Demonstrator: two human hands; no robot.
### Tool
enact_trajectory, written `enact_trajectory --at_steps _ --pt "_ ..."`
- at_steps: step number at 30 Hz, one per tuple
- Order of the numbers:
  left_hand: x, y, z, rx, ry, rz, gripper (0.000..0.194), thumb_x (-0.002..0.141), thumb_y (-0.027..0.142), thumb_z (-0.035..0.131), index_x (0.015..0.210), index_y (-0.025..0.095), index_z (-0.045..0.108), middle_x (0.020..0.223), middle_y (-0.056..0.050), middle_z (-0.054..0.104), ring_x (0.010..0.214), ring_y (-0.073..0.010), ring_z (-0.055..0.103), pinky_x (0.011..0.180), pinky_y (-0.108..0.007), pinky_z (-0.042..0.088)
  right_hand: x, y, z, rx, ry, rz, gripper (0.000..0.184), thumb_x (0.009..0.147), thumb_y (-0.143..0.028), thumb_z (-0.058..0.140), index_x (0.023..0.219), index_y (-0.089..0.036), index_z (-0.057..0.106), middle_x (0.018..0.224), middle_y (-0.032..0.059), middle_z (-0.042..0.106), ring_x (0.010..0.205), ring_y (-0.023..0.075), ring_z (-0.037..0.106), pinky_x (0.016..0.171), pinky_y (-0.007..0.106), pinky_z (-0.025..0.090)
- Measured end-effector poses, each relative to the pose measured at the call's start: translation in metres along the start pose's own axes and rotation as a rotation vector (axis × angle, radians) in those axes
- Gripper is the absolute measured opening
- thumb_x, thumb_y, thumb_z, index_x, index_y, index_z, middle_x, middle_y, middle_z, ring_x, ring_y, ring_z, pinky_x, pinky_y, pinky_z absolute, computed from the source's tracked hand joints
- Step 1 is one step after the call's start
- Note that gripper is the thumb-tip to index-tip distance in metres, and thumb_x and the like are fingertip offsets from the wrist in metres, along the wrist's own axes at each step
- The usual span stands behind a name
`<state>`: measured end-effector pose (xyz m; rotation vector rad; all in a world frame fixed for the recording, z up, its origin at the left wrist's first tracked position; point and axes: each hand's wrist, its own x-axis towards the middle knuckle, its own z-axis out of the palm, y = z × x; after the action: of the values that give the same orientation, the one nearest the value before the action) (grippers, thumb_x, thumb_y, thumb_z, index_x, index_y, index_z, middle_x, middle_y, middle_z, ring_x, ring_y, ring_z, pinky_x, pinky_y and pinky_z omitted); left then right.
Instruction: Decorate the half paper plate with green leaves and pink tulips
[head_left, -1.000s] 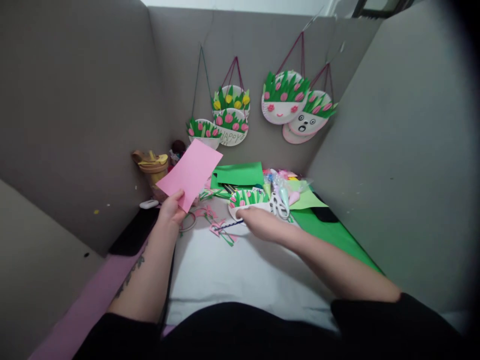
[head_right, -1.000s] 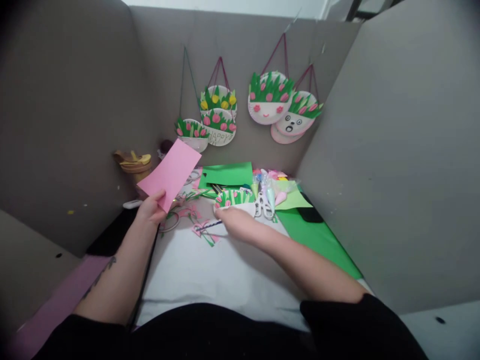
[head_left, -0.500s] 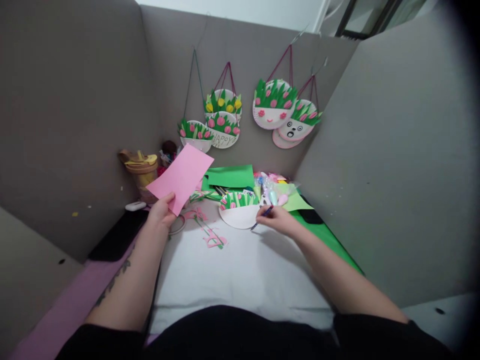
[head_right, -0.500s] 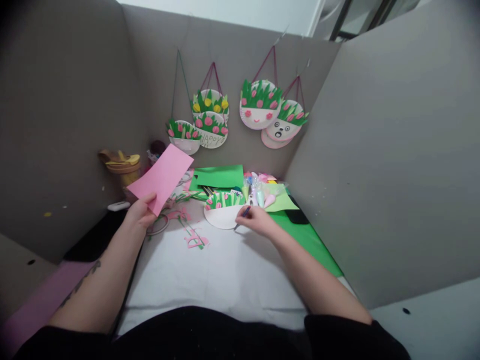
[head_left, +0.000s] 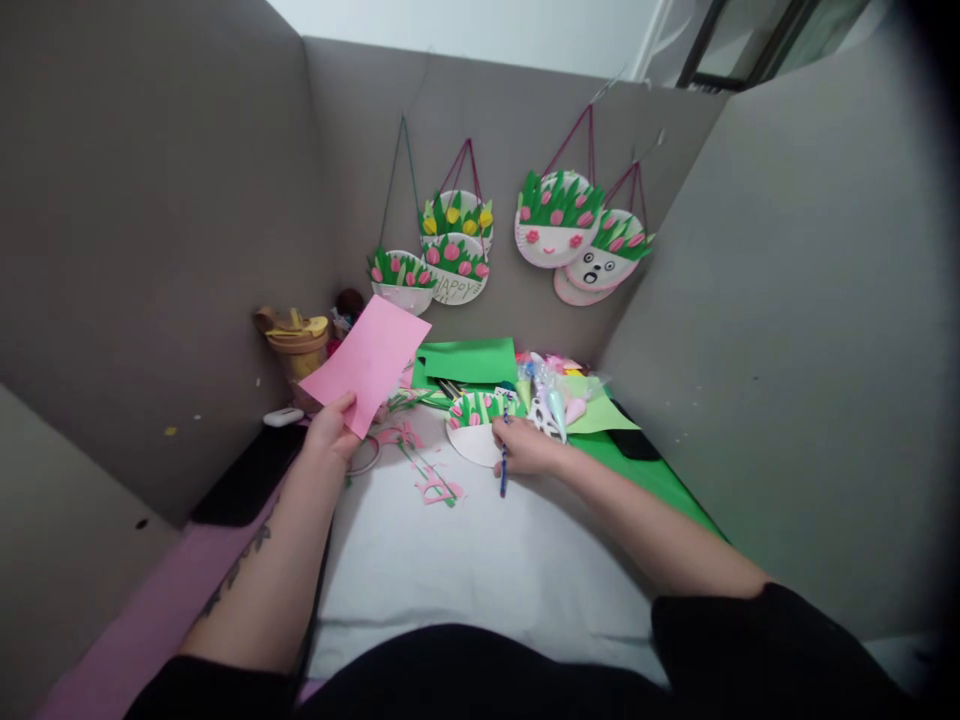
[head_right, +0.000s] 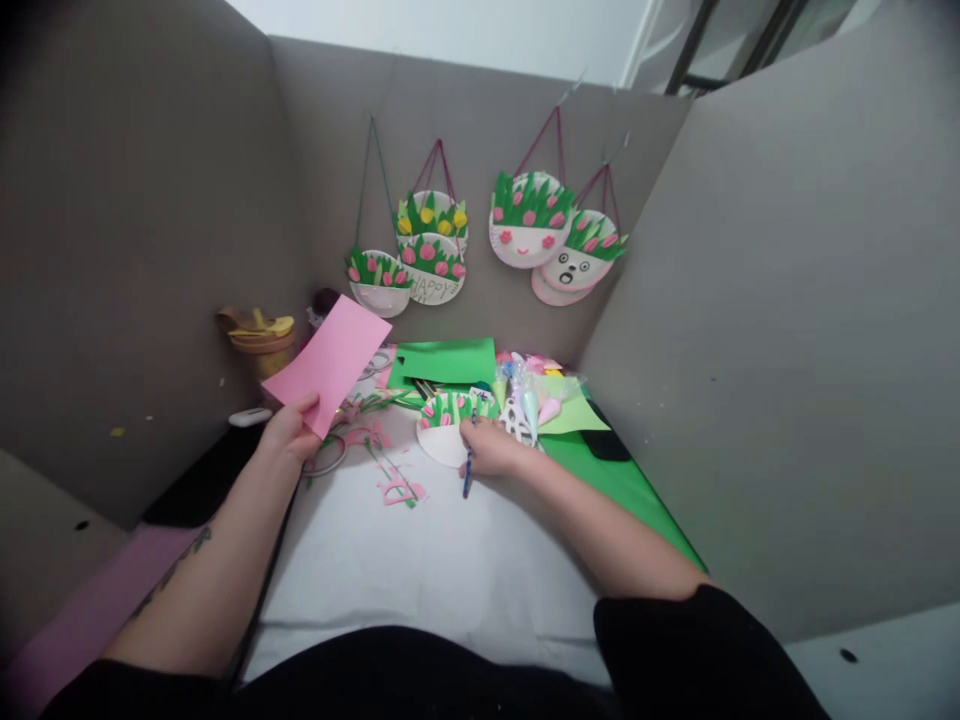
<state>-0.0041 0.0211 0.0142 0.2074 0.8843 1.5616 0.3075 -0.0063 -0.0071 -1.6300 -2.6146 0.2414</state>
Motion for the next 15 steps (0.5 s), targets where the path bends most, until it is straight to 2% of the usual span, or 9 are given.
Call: enact_trajectory --at_steps 4,7,10,12,15 --pt "-0.002 0.0 0.001 -0.027 0.013 0.003 0.032 0.084 0.003 0.049 0.113 0.013 0.056 0.084 -0.007 0.069 0.07 -0.018 0.068 0.066 -0.035 0.061 -0.001 0.003 0.005 -0.075 0.018 -0.063 0.047 0.064 -0.044 0.072 0.097 -0.017 0.054 0.099 0.0124 0.059 0.099 0.0299 0.052 0.09 0.045 0.037" --pt "-0.003 -0.001 0.002 -0.027 0.019 0.012 0.033 0.084 0.001 0.048 0.113 0.014 0.056 0.082 -0.006 0.069 0.066 -0.0164 0.067 0.065 -0.033 0.061 -0.008 0.002 0.006 -0.131 0.089 -0.132 0.047 0.066 -0.047 0.071 0.097 -0.016 0.055 0.117 0.0177 0.056 0.11 0.0338 0.049 0.101 0.055 0.026" --pt "-0.003 0.0 0.002 -0.025 0.003 0.004 0.033 0.084 0.002 0.048 0.114 0.014 0.056 0.083 -0.007 0.07 0.069 -0.0177 0.068 0.065 -0.035 0.061 -0.012 0.002 0.006 -0.176 0.202 -0.183 0.045 0.068 -0.048 0.069 0.097 -0.016 0.056 0.132 0.0211 0.047 0.121 0.0373 0.042 0.107 0.058 0.016" --pt "-0.003 0.0 0.001 -0.029 -0.007 0.0 0.034 0.085 0.003 0.047 0.115 0.014 0.055 0.085 -0.007 0.07 0.073 -0.0193 0.068 0.067 -0.038 0.061 -0.006 0.003 0.0 -0.174 0.272 -0.184 0.044 0.071 -0.049 0.068 0.098 -0.016 0.057 0.137 0.0211 0.044 0.125 0.0379 0.038 0.109 0.057 0.012" --pt "-0.001 0.001 0.001 -0.045 -0.005 0.016 0.034 0.084 0.003 0.047 0.116 0.015 0.055 0.086 -0.007 0.07 0.074 -0.0193 0.068 0.07 -0.04 0.06 0.023 0.007 -0.021 -0.134 0.345 -0.1 0.049 0.071 -0.048 0.068 0.104 -0.015 0.055 0.139 0.0222 0.041 0.124 0.04 0.038 0.109 0.057 0.013"
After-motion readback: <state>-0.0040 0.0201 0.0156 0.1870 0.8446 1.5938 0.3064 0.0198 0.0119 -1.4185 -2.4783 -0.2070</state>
